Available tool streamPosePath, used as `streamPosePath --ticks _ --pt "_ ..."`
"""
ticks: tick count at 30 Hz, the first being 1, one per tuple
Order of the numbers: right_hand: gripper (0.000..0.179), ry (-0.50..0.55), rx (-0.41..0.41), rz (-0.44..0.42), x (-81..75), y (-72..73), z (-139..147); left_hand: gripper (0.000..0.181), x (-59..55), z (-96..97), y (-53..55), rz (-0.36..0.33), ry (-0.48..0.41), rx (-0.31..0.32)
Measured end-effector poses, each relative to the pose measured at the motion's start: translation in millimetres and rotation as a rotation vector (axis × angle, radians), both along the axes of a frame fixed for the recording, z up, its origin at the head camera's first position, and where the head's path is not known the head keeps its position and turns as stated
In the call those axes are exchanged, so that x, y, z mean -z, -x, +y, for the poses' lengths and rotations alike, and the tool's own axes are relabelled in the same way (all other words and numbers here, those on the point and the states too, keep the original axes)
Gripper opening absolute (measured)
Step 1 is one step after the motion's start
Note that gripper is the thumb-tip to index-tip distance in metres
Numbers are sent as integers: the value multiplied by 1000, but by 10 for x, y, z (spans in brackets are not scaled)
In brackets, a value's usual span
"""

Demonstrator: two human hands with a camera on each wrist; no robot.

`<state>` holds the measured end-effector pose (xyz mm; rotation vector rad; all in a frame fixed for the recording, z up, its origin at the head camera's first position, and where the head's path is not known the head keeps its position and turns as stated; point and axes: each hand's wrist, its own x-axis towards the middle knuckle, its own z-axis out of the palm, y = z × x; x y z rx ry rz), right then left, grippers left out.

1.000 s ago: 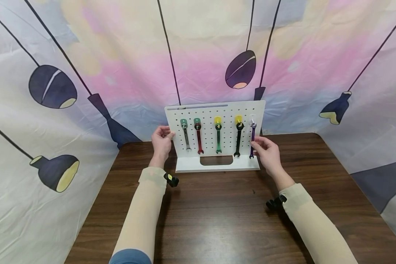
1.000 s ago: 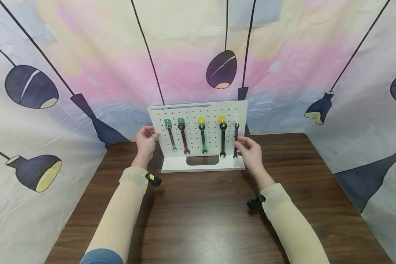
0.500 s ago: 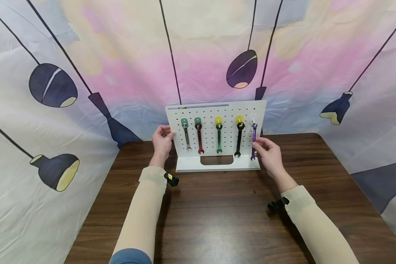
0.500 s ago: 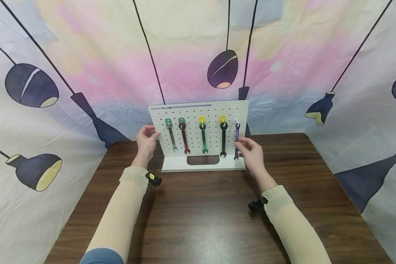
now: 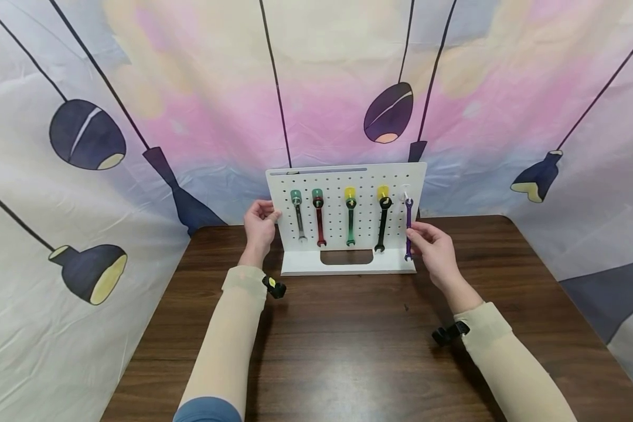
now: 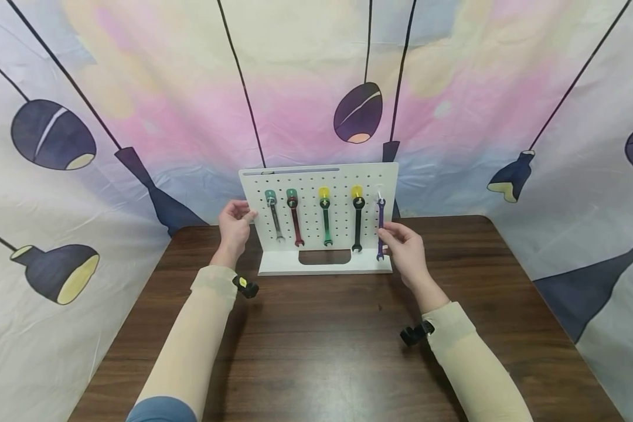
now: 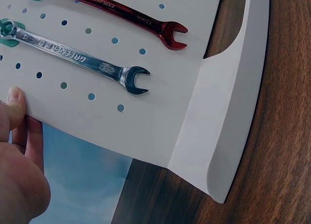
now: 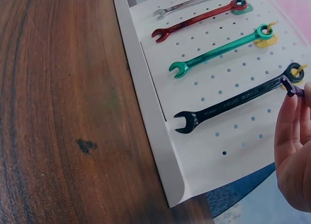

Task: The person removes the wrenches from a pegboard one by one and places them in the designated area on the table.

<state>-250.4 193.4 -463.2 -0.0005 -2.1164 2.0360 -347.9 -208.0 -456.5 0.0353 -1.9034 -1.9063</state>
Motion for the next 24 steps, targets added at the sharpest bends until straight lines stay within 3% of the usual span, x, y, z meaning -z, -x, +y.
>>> streamPosePath --ticks 8,16,24 --pt "40 42 -13 -8 -64 -37 0 16 3 -5 9 2 -5 2" --pt "21 98 -20 -8 -55 -42 11 18 11 1 -11 5 -2 -5" --pt "33 137 -30 -3 -80 -46 -8 18 -2 -6 -21 -14 10 -2"
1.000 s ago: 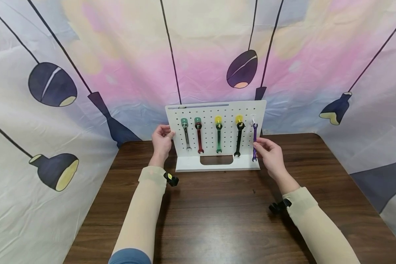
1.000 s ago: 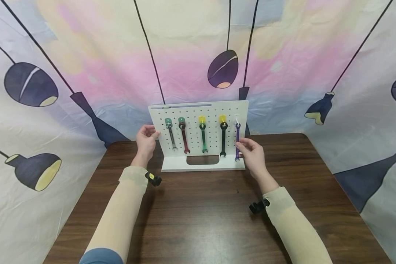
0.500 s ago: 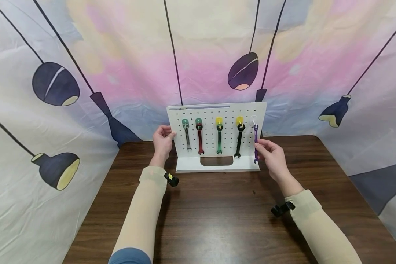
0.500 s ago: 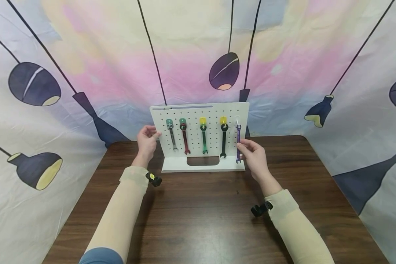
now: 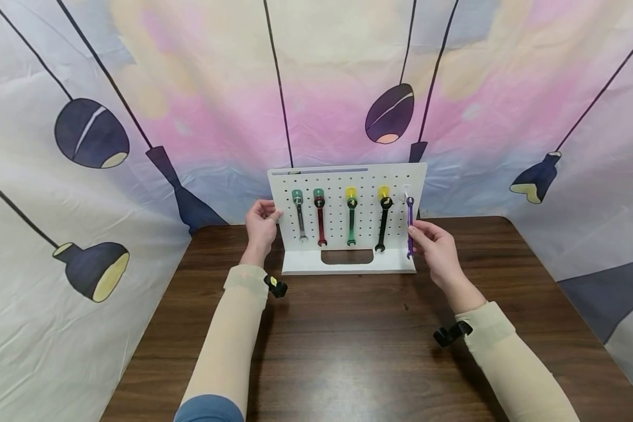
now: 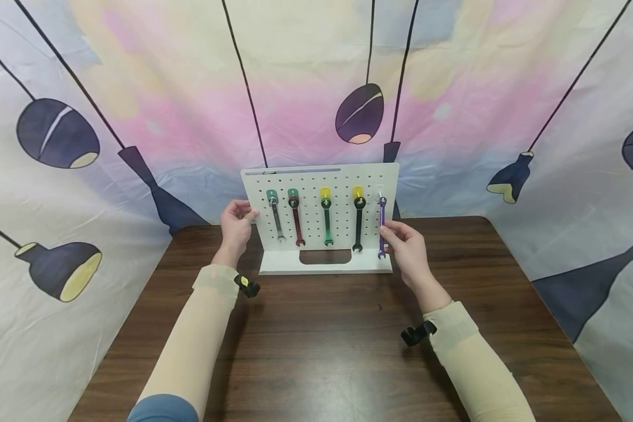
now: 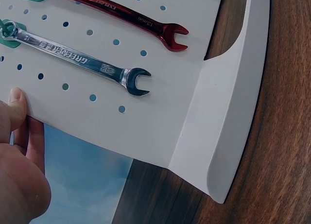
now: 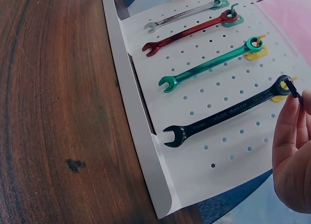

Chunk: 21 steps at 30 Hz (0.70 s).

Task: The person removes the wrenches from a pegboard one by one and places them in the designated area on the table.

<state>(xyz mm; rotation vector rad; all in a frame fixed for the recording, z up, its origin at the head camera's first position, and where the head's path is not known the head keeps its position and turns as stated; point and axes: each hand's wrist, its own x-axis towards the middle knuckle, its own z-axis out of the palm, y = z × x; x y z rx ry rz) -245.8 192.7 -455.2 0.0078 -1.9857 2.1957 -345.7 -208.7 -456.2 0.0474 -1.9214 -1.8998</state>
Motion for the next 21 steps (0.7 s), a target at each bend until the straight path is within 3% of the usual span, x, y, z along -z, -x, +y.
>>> streamPosePath --ticks 12,21 --pt "28 23 -4 3 -81 14 -61 17 -31 -32 4 -2 7 -9" --pt "11 54 -62 -67 24 -117 -39 15 -25 28 -8 -17 29 -16"
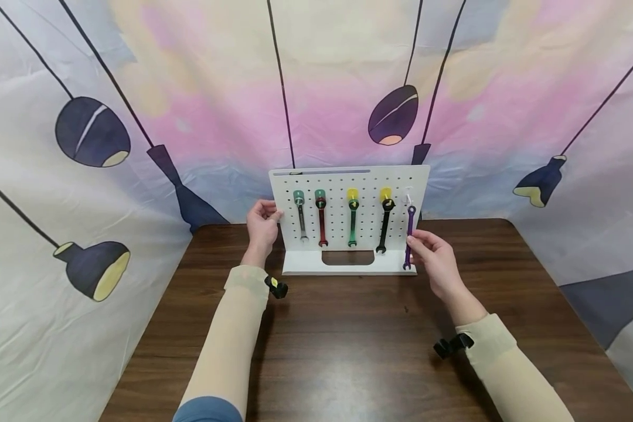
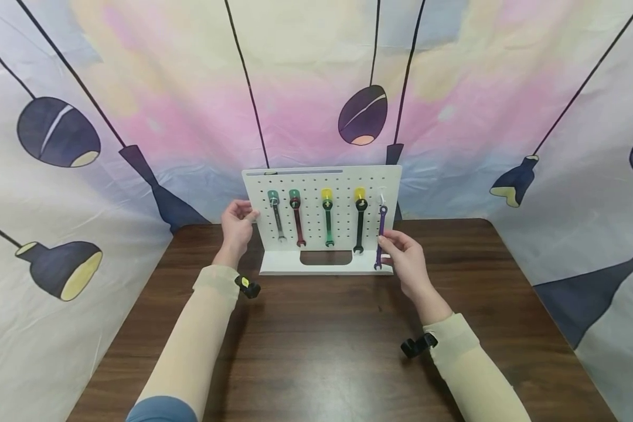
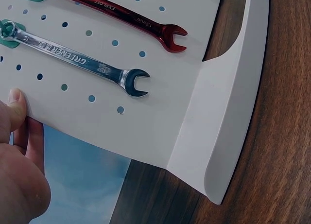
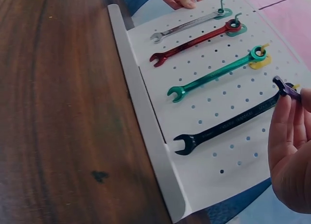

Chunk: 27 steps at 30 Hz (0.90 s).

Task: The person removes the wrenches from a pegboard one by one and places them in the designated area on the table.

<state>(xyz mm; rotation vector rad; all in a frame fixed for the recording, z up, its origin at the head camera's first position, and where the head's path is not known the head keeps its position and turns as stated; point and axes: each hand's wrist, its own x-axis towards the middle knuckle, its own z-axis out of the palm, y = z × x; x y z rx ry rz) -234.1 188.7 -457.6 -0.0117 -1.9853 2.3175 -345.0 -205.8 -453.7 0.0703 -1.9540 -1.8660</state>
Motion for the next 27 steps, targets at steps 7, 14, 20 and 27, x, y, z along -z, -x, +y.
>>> streamPosePath --ticks 7,14,20,27 --pt "11 -31 -181 -72 155 -117 -12 14 5 11 -8 -11 8 -5" --pt "38 -176 -308 -151 396 -206 -89 14 24 -5 -18 -20 11 -7" --pt "36 -234 -380 -210 524 -278 -168 14 18 11 -16 -19 3 -5" --pt "33 -265 -438 -230 621 -341 -227 14 16 15 -3 -17 -11 4"
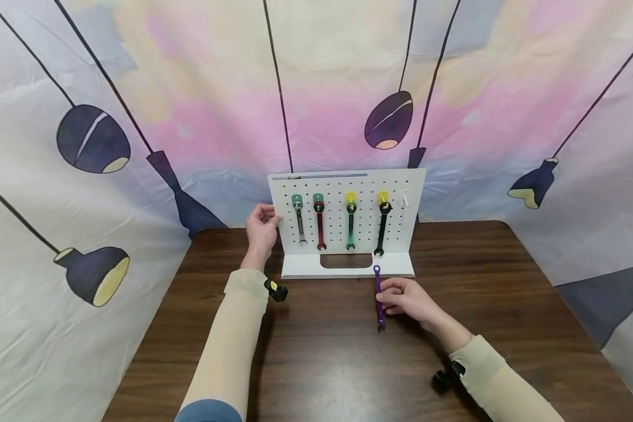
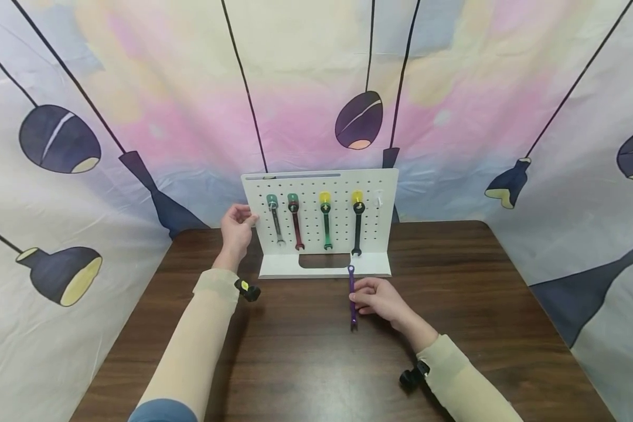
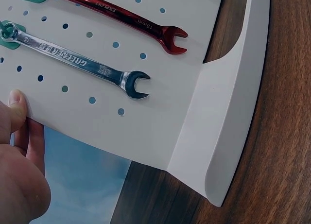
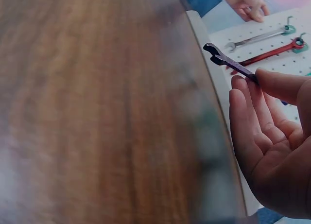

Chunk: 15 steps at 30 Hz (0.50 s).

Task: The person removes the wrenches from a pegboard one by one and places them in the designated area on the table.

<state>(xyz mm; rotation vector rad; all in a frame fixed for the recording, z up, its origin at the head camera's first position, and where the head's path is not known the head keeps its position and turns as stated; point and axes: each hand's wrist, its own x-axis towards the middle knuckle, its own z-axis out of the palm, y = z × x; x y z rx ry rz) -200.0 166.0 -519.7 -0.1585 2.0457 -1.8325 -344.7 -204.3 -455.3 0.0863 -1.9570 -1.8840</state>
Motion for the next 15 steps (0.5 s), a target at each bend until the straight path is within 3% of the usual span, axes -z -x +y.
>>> streamPosePath --ticks 15 --pt "34 -71 -33 -21 167 22 -109 15 19 -11 17 14 9 8"
